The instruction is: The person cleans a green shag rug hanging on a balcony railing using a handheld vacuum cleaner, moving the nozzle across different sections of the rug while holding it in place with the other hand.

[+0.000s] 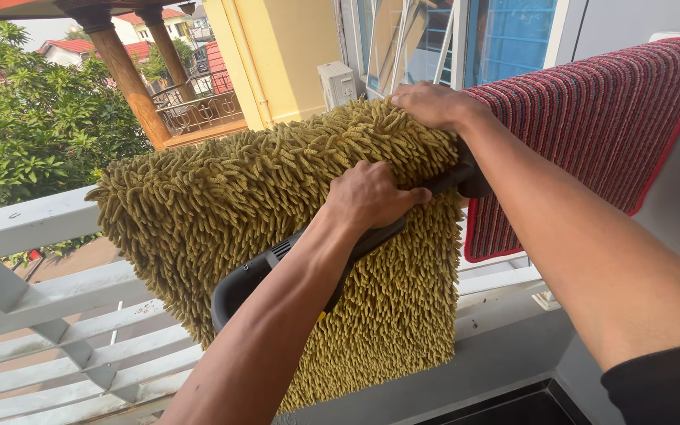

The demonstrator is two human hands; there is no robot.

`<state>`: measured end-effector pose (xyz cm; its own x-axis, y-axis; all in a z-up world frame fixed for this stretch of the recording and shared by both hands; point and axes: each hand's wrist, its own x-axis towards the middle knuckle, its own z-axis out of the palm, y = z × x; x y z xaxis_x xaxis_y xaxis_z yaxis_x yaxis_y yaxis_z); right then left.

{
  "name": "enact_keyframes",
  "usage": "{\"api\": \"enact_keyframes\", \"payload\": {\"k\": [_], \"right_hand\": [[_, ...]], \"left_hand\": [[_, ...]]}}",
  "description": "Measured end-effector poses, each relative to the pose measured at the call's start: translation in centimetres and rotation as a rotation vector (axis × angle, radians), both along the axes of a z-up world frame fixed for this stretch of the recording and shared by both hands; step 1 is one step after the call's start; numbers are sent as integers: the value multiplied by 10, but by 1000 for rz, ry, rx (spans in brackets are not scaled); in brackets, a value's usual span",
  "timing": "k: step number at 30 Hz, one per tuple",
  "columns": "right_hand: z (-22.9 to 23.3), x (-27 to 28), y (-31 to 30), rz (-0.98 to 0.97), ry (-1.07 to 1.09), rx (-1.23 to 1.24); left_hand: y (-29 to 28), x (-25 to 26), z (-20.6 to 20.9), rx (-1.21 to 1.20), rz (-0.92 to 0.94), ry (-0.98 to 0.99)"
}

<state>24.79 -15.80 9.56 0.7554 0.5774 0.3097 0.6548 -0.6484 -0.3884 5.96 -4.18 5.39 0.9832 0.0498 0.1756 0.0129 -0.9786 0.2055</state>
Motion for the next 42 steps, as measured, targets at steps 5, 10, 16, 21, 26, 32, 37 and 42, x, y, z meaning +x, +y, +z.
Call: {"api": "enact_keyframes", "payload": {"k": [5, 10, 16, 21, 26, 32, 37, 42], "right_hand": [[-2, 2, 1, -45, -37, -5], [-6, 0, -1, -57, -66, 3], [-5, -11, 0, -99, -92, -29], [-4, -25, -1, -136, -78, -29], [-8, -22, 0, -150, -132, -40], [-13, -17, 0, -197, -169, -34], [-12, -20, 2, -236, -164, -34], [-12, -22, 2, -233, -161, -29]], "left_hand": [[18, -9, 4, 3, 40, 6], [43, -27, 11, 2, 74, 64], [76, -48, 4, -33, 121, 104], [103, -69, -3, -43, 137, 109], [123, -92, -8, -46, 210, 138], [161, -125, -7, -16, 305, 151], [203, -154, -13, -49, 337, 125], [236, -183, -10, -12, 371, 112]]}}
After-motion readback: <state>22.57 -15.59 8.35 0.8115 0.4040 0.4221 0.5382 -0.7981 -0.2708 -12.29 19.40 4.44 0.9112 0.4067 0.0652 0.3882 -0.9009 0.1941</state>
